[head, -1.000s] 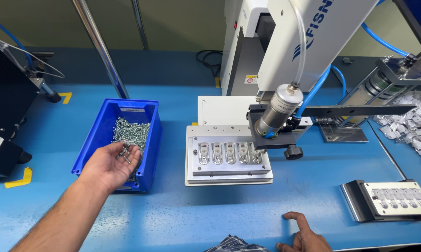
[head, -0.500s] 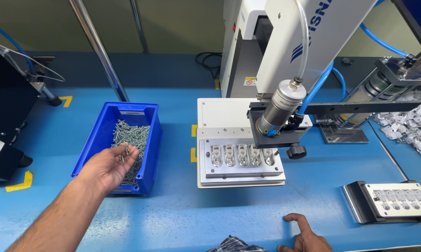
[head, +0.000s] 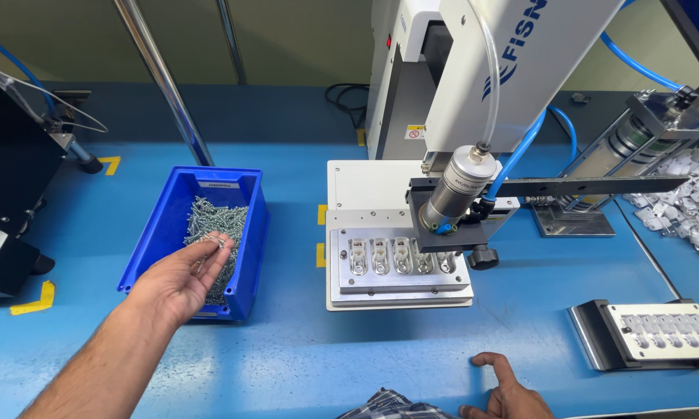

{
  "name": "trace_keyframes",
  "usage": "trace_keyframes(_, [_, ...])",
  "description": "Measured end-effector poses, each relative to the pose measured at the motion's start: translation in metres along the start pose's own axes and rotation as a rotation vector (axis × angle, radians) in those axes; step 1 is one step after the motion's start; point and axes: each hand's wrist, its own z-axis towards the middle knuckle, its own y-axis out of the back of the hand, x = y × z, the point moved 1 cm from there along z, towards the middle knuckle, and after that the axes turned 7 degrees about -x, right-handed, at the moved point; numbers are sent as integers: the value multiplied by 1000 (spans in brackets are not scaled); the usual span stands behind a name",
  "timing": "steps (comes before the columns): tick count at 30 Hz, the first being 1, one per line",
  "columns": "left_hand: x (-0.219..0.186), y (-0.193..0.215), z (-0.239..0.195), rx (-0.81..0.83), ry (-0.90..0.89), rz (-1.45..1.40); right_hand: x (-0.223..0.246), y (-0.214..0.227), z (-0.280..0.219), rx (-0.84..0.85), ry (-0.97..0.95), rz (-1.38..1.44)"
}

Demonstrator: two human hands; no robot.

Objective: The person picks small metal springs from a blue bin and places them into slots on a metal fixture. The person repeats this process multiple times, handling springs one at a time and positioning them into the fixture under a stationary machine.

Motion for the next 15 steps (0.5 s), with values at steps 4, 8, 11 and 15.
trace_keyframes(4, [2, 3, 3, -10, -1, 8, -1, 2, 1, 5, -6, -12])
trace_keyframes(8, [4, 8, 13, -24, 0, 57, 1, 1, 1, 16, -30, 16])
trace_keyframes(11, [6, 12, 24, -42, 7, 83, 0, 1, 2, 10, -29, 12])
trace_keyframes(15, [9, 15, 37, -53, -13, 119, -5, 0, 6, 11, -29, 8])
